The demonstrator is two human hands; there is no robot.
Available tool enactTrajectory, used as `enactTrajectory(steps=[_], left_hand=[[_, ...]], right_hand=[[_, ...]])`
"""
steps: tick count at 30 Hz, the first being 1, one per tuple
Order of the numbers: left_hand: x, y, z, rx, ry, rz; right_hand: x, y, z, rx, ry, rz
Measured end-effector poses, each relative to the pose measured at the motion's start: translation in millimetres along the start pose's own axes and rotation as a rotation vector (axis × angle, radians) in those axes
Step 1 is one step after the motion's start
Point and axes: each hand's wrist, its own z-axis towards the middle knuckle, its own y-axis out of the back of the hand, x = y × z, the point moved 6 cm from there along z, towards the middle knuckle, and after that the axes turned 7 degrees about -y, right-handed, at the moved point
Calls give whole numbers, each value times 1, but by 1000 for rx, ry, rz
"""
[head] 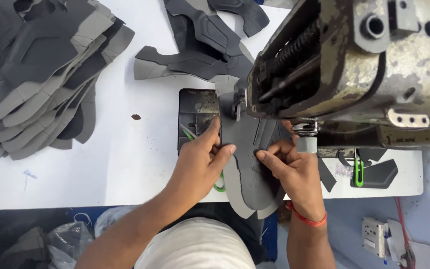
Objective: The person assembles gray and black shoe parts by hand, aligning them under a sewing machine needle, and sews them together. They trim excess thread with green scissors and repeat the process for multiple units.
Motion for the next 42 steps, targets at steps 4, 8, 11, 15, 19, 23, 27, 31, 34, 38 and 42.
enactTrajectory(steps=[4,8,11,15,19,23,27,31,34,38,42], left_hand=[[11,0,-2,-7,-31,-43],[12,2,5,-29,-81,-78],[11,2,10,-42,-67,-47],[4,7,22,-33,-49,-2],[-1,16,38,62,-40,100],[3,23,61,214,-118,148],[2,25,81,302,-98,133],[-8,26,93,452,-112,77],[1,25,94,489,-81,-15],[4,27,77,486,-5,-53],[10,28,72,483,-16,9]], right_hand=[[-18,5,7,-17,4,-9],[-5,1,13,-30,0,-22],[-9,4,21,-11,8,-48],[-20,5,29,22,-32,-32],[-24,-3,28,46,25,32],[-6,-23,18,11,77,280],[-19,-36,14,79,108,409],[-19,-45,10,8,163,404],[-16,-52,8,-27,155,437],[-16,-53,7,-46,153,424],[-18,-53,7,-29,147,438]])
